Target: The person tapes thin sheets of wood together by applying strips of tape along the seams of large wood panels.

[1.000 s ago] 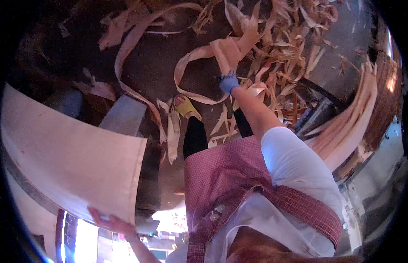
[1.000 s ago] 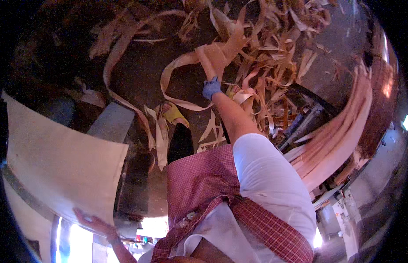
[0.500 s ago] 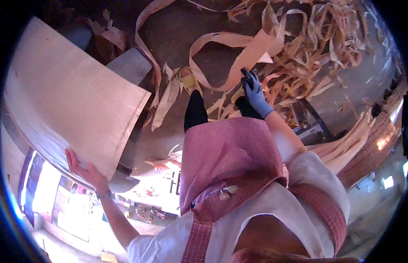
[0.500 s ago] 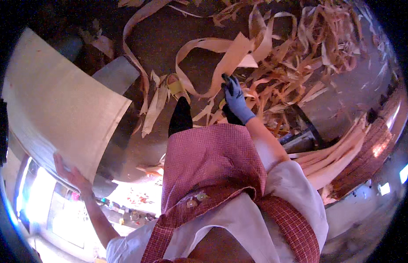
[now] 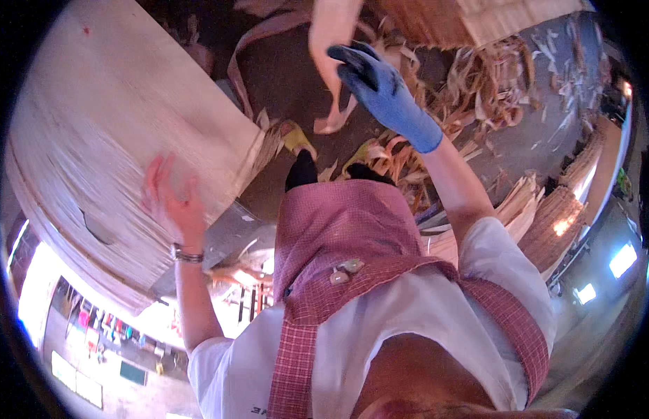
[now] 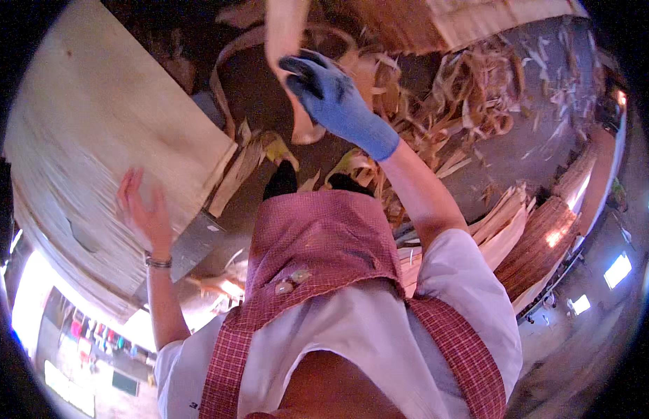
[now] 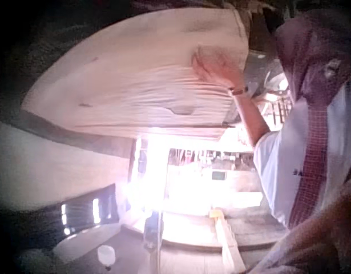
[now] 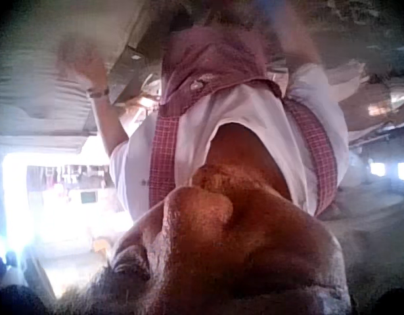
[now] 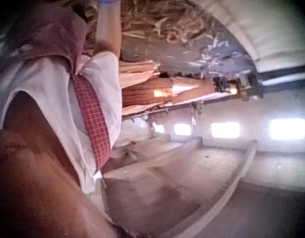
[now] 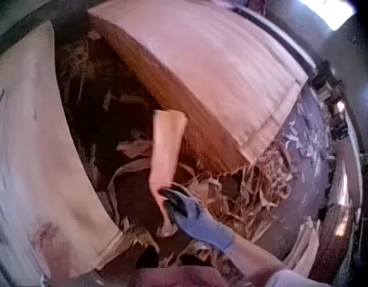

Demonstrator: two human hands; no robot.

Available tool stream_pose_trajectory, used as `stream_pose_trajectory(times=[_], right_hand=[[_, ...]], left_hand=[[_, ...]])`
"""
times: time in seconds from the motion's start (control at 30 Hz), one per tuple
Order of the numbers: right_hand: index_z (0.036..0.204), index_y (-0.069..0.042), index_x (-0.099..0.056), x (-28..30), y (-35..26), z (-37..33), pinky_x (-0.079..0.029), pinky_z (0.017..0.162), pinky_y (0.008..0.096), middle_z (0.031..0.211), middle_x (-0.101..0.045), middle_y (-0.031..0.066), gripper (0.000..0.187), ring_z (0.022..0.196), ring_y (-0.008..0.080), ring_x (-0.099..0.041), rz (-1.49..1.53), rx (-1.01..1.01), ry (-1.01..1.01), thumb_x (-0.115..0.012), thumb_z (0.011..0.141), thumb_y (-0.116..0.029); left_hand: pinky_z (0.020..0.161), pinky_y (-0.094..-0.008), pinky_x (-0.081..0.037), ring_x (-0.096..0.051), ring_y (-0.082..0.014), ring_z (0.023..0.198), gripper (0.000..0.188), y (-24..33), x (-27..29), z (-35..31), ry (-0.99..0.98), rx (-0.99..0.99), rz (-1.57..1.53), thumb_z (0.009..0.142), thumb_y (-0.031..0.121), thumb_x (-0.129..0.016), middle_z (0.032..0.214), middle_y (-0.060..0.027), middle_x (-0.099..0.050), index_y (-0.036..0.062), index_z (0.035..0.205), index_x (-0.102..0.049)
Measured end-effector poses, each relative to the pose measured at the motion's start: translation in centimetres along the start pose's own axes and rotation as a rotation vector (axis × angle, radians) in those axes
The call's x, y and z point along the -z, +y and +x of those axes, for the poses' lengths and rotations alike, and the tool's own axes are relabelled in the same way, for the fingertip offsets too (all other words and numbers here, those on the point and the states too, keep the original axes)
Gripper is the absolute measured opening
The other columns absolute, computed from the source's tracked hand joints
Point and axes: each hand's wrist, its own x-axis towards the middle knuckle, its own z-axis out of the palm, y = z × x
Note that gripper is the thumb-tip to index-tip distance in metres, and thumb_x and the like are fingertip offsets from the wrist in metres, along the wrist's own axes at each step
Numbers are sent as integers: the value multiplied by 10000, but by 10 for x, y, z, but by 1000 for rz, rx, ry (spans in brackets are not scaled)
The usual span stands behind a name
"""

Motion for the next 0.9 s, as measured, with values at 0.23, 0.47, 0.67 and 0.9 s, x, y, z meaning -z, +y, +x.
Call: stream_pose_trajectory(times=[0.23,0.47,0.67,0.9], right_hand=[[1128,-58,-666,14,-145,156,-506,852,376,1016,-676,157,299,949,327,-645,464,191,-314,-640,897,-245],[1341,-79,-494,11,2,237,-507,888,443,1263,-561,188,598,1095,357,-600,-413,116,200,-630,887,-444],[1348,-14,-480,-121,236,178,-432,1003,466,1318,-528,273,707,1200,388,-538,-667,-409,-601,-560,855,-513],[1261,44,-511,-181,246,94,-488,854,489,1040,-655,273,557,974,417,-627,-482,-312,-999,-551,841,-318]], left_hand=[[1001,-370,-445,-535,-230,1179,694,110,-23,147,68,-9,-1529,824,192,-767,1279,-166,-557,-27,1374,-405],[814,-358,-561,-673,-228,906,312,50,89,204,-15,319,-1832,980,179,-556,1005,-122,-676,12,1243,-557],[805,-389,-535,-630,-192,811,441,-8,134,208,209,475,-1698,976,236,-552,921,-51,-648,47,1361,-446],[807,-371,-521,-596,-183,869,504,-129,243,121,696,624,-1362,954,254,-564,1019,-64,-603,76,1401,-412]])
